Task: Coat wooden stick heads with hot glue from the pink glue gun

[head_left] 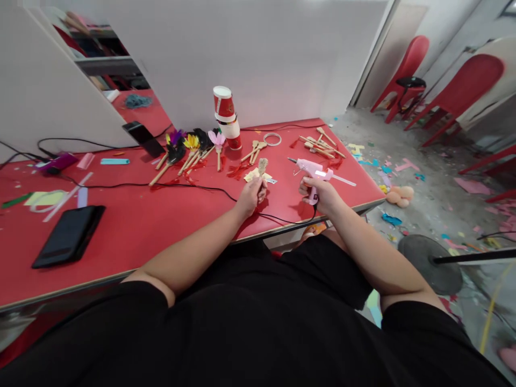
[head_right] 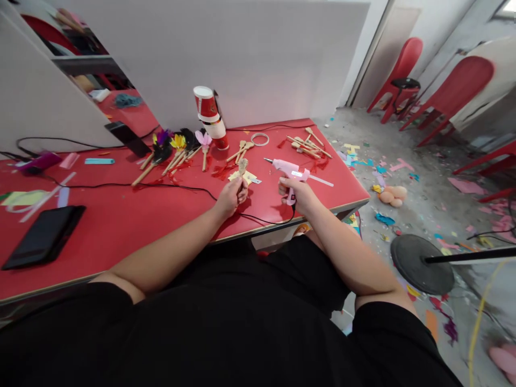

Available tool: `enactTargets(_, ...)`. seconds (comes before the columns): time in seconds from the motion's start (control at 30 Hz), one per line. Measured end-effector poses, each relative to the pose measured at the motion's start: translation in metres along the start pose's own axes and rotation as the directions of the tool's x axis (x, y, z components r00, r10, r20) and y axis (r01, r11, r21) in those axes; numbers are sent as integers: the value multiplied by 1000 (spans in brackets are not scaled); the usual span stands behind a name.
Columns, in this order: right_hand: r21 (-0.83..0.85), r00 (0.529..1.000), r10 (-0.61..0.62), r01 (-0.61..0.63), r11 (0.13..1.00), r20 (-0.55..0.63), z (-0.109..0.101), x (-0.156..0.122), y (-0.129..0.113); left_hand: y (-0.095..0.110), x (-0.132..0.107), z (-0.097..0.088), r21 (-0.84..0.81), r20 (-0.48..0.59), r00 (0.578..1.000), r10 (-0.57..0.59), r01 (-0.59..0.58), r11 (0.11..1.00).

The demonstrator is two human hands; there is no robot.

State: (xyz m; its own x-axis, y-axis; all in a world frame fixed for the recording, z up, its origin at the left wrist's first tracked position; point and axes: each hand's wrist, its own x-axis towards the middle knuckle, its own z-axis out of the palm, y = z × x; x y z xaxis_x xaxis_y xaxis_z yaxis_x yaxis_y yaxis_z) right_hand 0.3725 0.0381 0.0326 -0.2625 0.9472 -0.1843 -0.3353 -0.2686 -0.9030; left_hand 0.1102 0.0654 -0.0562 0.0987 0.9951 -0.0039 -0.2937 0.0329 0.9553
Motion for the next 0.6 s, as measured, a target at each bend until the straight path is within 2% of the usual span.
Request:
enactTargets(0.07, -8, 999, -12, 11, 1000, -51, 2, -8, -2, 0, 0, -1, 2, 4, 1000, 4, -4, 1000)
enactTargets(0.2, -64, 997, -59, 56, 996, -46, 2, -9, -4, 6, -3, -1, -33, -11, 1000, 19, -20, 999)
enactTargets(0.4, -93, 997, -29, 23, 995, -71, -1, 2, 1, 13, -9, 2, -21, -20, 1000, -4, 4, 1000)
enactTargets(0.6, -96, 992, -37, 25, 995, -121, -3, -1, 6, 12, -9, 2, -25, -22, 1000, -9, 8, 1000)
